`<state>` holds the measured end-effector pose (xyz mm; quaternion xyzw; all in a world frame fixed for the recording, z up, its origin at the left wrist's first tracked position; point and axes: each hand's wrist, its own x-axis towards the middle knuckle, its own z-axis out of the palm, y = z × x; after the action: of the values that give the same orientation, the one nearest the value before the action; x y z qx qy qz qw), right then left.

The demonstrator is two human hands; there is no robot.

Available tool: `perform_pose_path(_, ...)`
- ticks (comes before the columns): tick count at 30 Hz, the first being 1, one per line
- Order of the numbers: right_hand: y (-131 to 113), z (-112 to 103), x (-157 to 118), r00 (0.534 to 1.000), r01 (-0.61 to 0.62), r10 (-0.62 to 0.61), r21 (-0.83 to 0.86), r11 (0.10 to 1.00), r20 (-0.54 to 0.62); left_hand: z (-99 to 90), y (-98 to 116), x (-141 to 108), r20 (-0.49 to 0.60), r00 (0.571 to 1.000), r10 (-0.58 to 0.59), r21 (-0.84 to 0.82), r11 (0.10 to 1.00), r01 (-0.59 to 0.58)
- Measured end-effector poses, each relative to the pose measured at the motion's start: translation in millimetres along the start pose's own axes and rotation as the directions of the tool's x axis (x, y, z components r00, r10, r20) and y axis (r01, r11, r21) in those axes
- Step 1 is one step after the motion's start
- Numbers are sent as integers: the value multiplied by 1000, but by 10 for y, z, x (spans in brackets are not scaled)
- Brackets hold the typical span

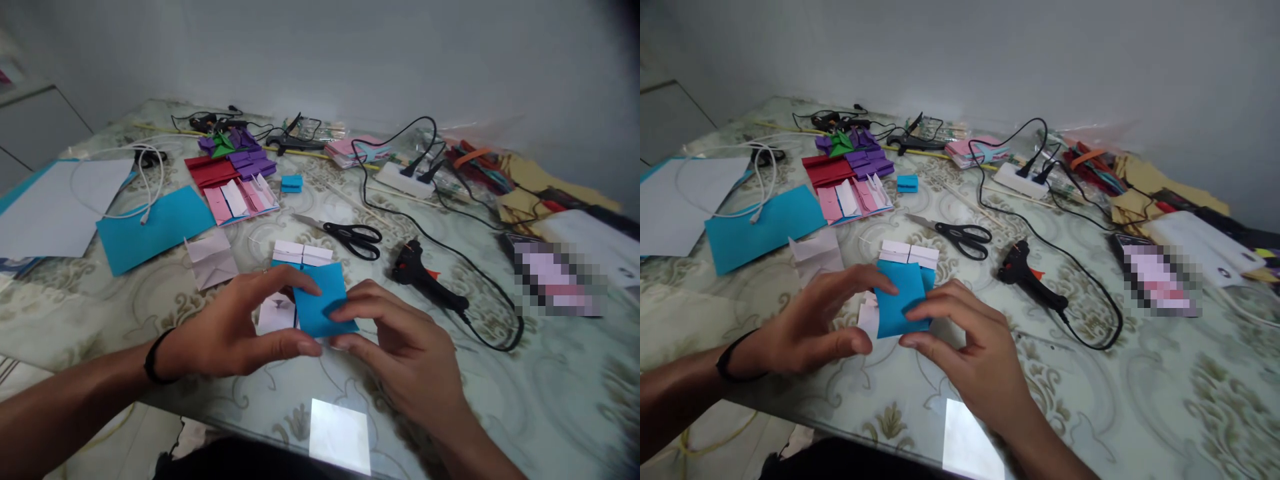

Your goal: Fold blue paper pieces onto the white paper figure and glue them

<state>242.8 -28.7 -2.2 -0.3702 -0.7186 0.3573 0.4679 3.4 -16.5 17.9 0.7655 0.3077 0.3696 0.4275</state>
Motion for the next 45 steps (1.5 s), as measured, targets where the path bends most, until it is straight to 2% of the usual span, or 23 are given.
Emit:
perform_pose_path(6,15,-4,-23,1000,-16,16,28,999,-21,5,48,7,31,999,10,65,998,-12)
perform_pose_path(12,4,0,3,999,3,-4,-5,1000,-53,41,31,-17,12,999,46,168,985,-47)
perform_pose_path(18,-33,1,40,995,-92,89,68,993,44,72,14,-14,-8,994,114,228,967,-109)
perform_pose_path(23,-38,60,-9,994,-104,105,49,993,-22,106,-32,-46,-95,993,73,273,961,-44)
perform_pose_path(26,-22,90,-32,977,-170,186,140,975,-105,123,-64,-63,-143,986,83,274,961,-41)
perform_pose_path(29,-22,87,-19,963,-253,264,153,955,-51,135,-67,-60,-136,986,95,265,963,-56)
perform_pose_path(32,-35,72,-2,950,-313,313,13,950,23,139,-52,-45,-126,991,52,237,971,-21)
perform_pose_path(35,-50,74,-1,945,-321,325,-91,943,25,132,-37,-25,-107,992,-66,175,981,85)
perform_pose_path(39,-76,89,-2,941,-327,336,-138,935,44,111,-23,-5,-64,970,-235,101,965,240)
perform_pose_path(45,-99,91,-9,921,-360,378,-167,918,92,98,-32,-8,8,932,-363,-72,929,363)
